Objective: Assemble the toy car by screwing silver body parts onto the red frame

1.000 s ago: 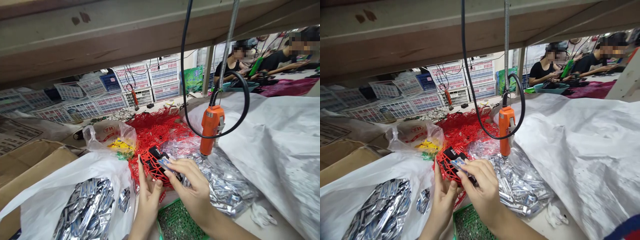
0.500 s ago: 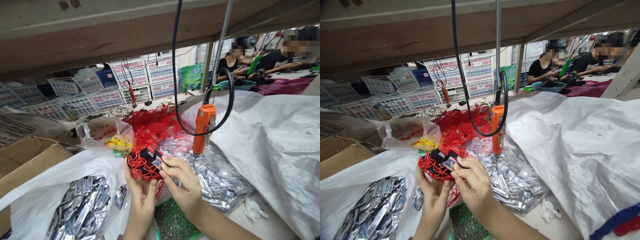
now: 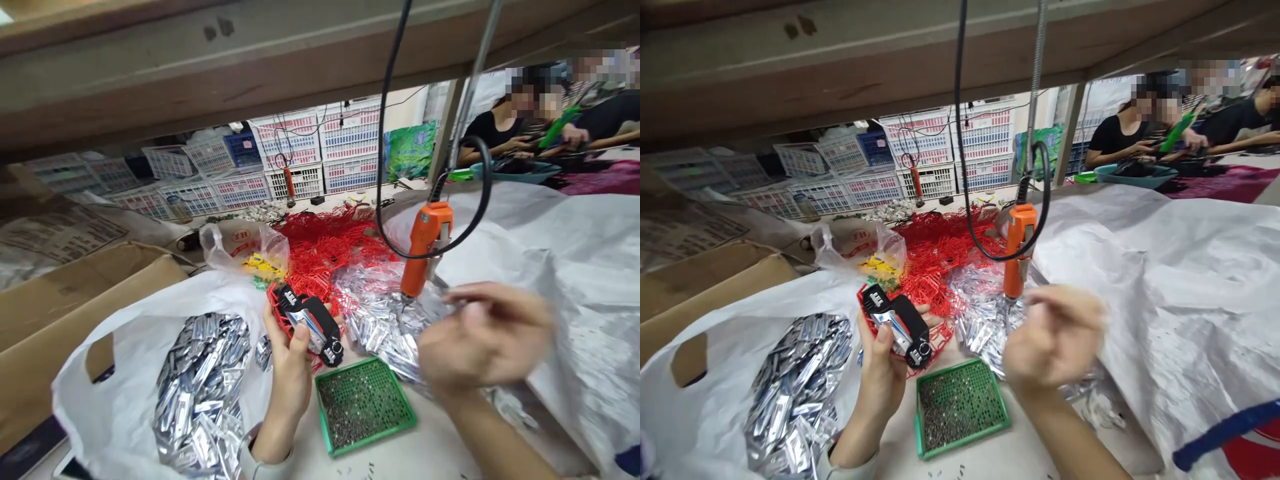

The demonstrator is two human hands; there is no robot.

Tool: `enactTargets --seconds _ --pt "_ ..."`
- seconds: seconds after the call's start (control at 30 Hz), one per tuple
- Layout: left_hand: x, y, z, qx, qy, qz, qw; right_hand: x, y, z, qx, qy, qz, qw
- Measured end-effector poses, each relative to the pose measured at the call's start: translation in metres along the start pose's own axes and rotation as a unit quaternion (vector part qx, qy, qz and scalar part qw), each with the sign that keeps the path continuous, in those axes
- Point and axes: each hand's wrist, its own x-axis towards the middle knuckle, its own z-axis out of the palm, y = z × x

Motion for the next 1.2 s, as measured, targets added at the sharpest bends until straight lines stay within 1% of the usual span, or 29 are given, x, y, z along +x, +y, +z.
enactTargets --seconds 0.03,0.07,0.1,0.13,0.17,0.2,0.23,0.27,0.3,0.33,0.4,0.43,0.47,0.53,0.57,0.6,0.63,0.7,0.8,0.93,1.1,1.13,1.2 --pt "-0.007 0.004 0.0 -0.034 0.002 -0.025 0.999 0.008 0.01 -0.002 0.006 0.06 0.025 0.998" --pt "-0.014 0.007 -0.001 -0.065 0.007 -0.046 0.997 0.014 0.02 -0.003 0.012 0.08 0.104 0.991" --pt "-0.021 0.009 -0.002 -0.088 0.019 -0.061 0.994 0.019 0.029 -0.004 0.01 0.044 0.211 0.976" --pt "-0.028 0.01 -0.003 -0.098 0.035 -0.067 0.992 0.021 0.038 -0.004 0.019 -0.013 0.301 0.953" --pt "-0.033 0.01 -0.004 -0.105 0.053 -0.067 0.991 0.022 0.044 -0.005 0.034 -0.081 0.382 0.92" --pt "-0.038 0.009 -0.006 -0.111 0.072 -0.068 0.989 0.022 0.048 -0.006 0.056 -0.15 0.44 0.883" --pt "-0.041 0.009 -0.007 -0.116 0.09 -0.07 0.987 0.022 0.049 -0.007 0.082 -0.205 0.475 0.852" --pt "-0.045 0.009 -0.009 -0.12 0.104 -0.071 0.985 0.022 0.048 -0.007 0.102 -0.246 0.493 0.828" --pt "-0.047 0.009 -0.012 -0.124 0.116 -0.072 0.983 0.022 0.045 -0.008 0.116 -0.275 0.5 0.813" --pt "-0.05 0.009 -0.014 -0.13 0.127 -0.073 0.981 0.022 0.04 -0.009 0.123 -0.288 0.494 0.811" --pt "-0.056 0.011 -0.021 -0.141 0.142 -0.086 0.976 0.022 0.028 -0.01 0.124 -0.298 0.461 0.827" --pt "-0.058 0.012 -0.024 -0.146 0.147 -0.096 0.974 0.021 0.022 -0.011 0.125 -0.316 0.449 0.826" --pt "-0.061 0.012 -0.027 -0.153 0.149 -0.109 0.971 0.019 0.015 -0.012 0.126 -0.343 0.445 0.818" --pt "-0.067 0.012 -0.034 -0.167 0.153 -0.127 0.966 0.011 0.002 -0.013 0.127 -0.399 0.45 0.789" --pt "-0.069 0.011 -0.037 -0.172 0.159 -0.13 0.963 0.006 -0.005 -0.013 0.126 -0.414 0.459 0.776" --pt "-0.072 0.01 -0.039 -0.175 0.168 -0.132 0.961 -0.001 -0.011 -0.013 0.127 -0.415 0.469 0.769" --pt "-0.074 0.008 -0.04 -0.173 0.179 -0.134 0.959 -0.009 -0.016 -0.013 0.129 -0.406 0.478 0.768" --pt "-0.078 0.003 -0.042 -0.16 0.197 -0.143 0.957 -0.023 -0.021 -0.012 0.132 -0.369 0.492 0.778" --pt "-0.084 -0.005 -0.042 -0.137 0.208 -0.15 0.957 -0.036 -0.021 -0.013 0.136 -0.322 0.497 0.794" --pt "-0.087 -0.016 -0.042 -0.122 0.219 -0.147 0.957 -0.035 -0.017 -0.018 0.137 -0.291 0.493 0.808" --pt "-0.083 -0.025 -0.044 -0.088 0.238 -0.139 0.957 -0.03 -0.022 -0.027 0.148 -0.265 0.499 0.812" --pt "-0.083 -0.027 -0.046 -0.079 0.233 -0.14 0.959 -0.031 -0.023 -0.029 0.153 -0.263 0.494 0.814" --pt "-0.082 -0.03 -0.05 -0.038 0.199 -0.124 0.971 -0.033 -0.023 -0.033 0.164 -0.263 0.481 0.82"
